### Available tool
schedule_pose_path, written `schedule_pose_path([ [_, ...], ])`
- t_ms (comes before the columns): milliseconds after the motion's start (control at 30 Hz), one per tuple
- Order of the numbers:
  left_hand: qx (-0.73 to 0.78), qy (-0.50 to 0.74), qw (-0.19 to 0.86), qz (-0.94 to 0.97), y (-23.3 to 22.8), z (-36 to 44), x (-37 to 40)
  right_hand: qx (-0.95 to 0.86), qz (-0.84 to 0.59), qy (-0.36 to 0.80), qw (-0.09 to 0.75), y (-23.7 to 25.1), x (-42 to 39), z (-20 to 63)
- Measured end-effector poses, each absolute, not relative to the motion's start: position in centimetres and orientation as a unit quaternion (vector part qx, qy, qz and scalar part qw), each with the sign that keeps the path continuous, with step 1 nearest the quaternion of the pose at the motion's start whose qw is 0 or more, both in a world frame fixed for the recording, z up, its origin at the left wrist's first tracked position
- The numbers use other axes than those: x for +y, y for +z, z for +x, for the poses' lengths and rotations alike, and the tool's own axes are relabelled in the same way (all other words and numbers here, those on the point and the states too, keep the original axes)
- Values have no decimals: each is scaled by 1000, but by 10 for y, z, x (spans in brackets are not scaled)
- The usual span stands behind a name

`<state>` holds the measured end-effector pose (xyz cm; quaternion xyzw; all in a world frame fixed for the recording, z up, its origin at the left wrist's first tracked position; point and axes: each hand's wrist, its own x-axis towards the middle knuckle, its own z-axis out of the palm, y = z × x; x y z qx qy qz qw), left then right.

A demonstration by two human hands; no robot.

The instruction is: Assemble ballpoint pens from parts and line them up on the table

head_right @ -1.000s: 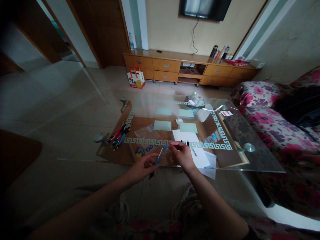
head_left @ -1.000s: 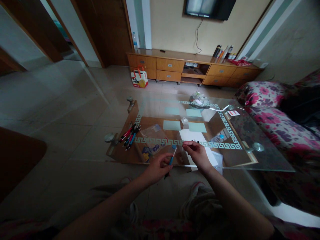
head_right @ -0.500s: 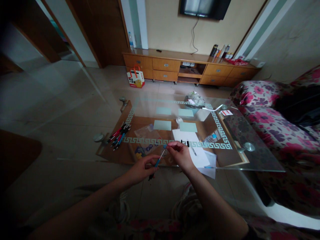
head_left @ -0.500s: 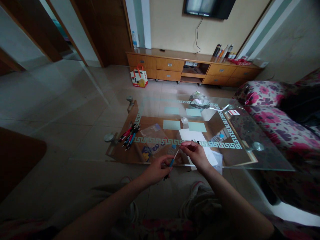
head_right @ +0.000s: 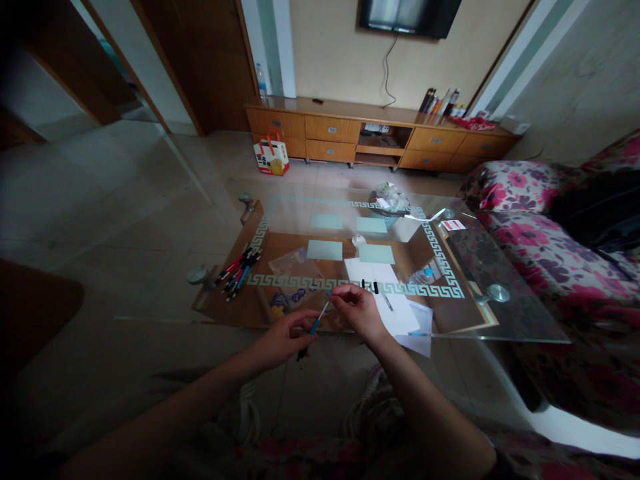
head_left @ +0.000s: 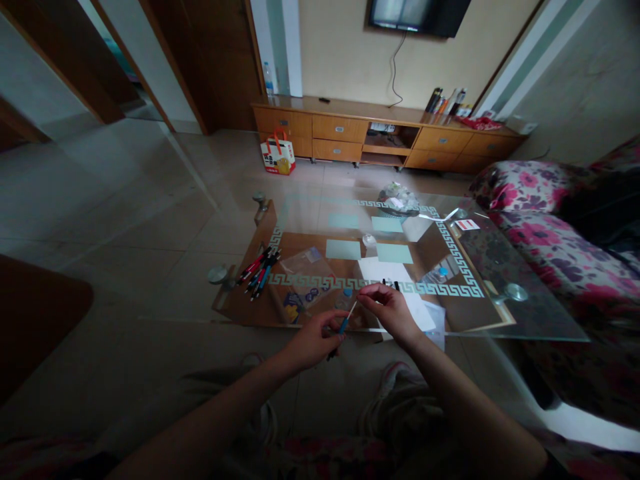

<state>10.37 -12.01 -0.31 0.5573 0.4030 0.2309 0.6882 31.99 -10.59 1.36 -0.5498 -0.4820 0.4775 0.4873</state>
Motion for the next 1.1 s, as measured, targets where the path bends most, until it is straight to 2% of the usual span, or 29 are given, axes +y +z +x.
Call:
schedule_pose_path([
  [533, 417, 222, 676, 565, 2, 105, -120, -456, -522, 567, 444, 17, -109, 315],
  [1100, 417, 232, 678, 559, 3, 105, -120, -457, -506, 593, 429, 13, -112, 312],
])
